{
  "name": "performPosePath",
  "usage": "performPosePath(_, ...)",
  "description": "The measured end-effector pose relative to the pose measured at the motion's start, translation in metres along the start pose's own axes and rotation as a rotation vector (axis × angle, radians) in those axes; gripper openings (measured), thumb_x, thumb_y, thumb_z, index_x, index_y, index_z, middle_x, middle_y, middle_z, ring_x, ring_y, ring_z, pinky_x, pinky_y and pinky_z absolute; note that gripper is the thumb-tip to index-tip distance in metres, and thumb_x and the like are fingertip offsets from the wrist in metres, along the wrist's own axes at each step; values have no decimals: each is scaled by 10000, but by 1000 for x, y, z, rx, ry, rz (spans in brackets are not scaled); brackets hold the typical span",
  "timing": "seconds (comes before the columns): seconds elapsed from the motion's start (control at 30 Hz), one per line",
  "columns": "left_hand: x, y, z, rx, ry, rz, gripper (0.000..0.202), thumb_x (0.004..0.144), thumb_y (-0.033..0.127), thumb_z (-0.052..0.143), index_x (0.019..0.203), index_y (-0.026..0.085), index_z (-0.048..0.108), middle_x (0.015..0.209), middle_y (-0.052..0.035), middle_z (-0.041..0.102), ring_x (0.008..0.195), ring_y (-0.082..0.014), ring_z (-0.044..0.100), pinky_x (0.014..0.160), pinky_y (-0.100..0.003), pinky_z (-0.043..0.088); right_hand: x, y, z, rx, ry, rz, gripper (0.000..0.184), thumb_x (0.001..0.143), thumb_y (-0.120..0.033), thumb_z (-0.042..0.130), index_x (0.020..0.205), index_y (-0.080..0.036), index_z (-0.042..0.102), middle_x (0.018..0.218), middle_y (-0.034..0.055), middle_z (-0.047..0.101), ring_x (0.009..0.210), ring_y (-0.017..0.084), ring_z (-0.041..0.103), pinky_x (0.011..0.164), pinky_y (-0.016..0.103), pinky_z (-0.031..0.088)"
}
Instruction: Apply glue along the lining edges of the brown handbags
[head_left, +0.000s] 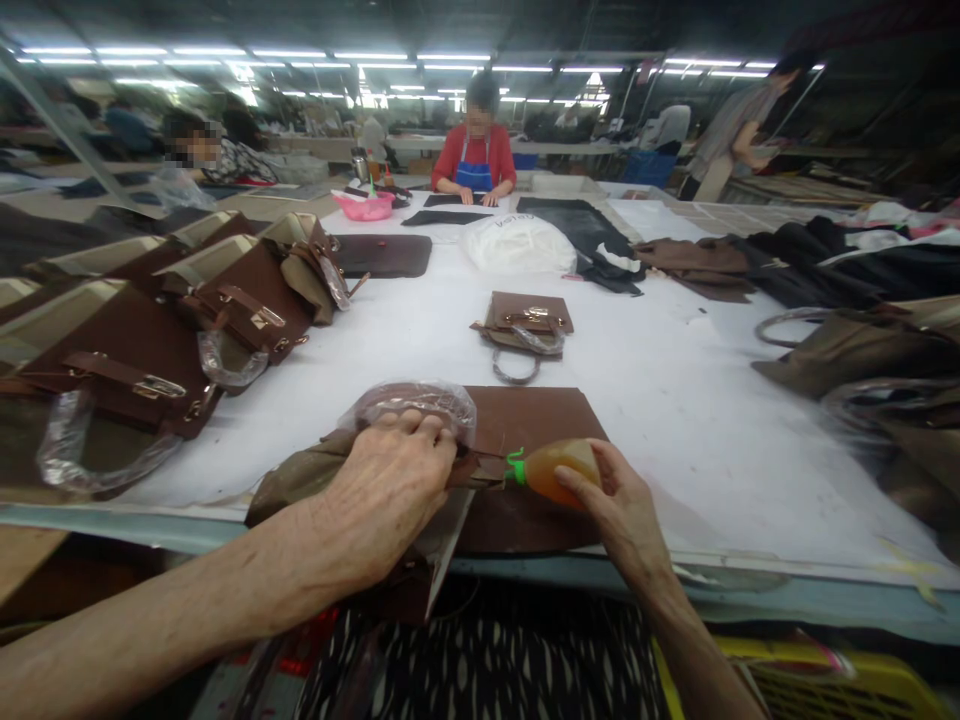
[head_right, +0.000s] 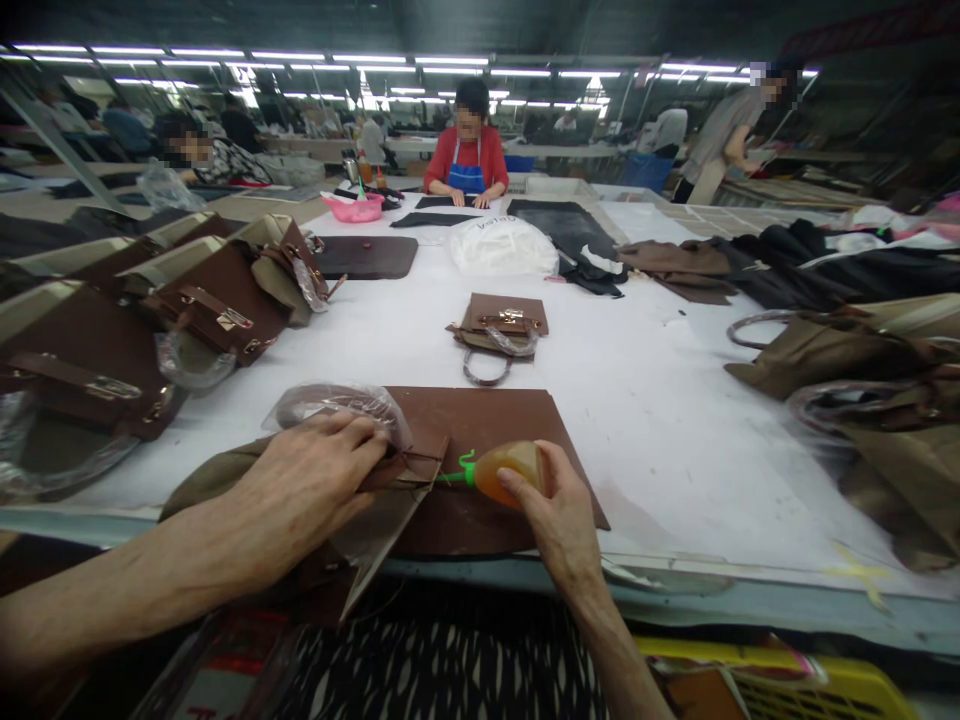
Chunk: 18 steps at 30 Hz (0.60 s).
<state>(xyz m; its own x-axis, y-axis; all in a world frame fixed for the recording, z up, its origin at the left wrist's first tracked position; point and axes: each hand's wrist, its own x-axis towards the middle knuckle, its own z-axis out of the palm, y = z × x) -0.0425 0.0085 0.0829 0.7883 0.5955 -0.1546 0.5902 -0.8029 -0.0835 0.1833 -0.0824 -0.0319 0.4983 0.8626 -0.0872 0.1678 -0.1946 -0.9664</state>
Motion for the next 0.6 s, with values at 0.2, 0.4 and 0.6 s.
performPosePath(0.2,-1,0,0,-10,27,17,366,731,224,562,1074,99,549,1094,-145,569,977,-292,523,850,-434,440,-3,-8,-2,14,-37,8,424,687,-447,684,999,-186,567,917,56,643,886,272,581,763,355,469)
performPosePath(0.4,1,3,-6,-25,-52,-29,360,754,224,543,1091,98,552,1113,-143,564,1016,-300,511,892,-445,413,-3,-18,-6,18,-63,25,363,717,-449,657,949,-189,555,867,37,635,839,245,581,740,326,455)
performPosePath(0.6,-1,4,-3,-14,-15,-2,379,737,224,549,1094,95,541,1104,-146,559,1001,-304,512,879,-451,412,-3,-18,-2,11,-83,53,354,713,-439,651,944,-183,571,870,43,648,852,256,584,745,334,464)
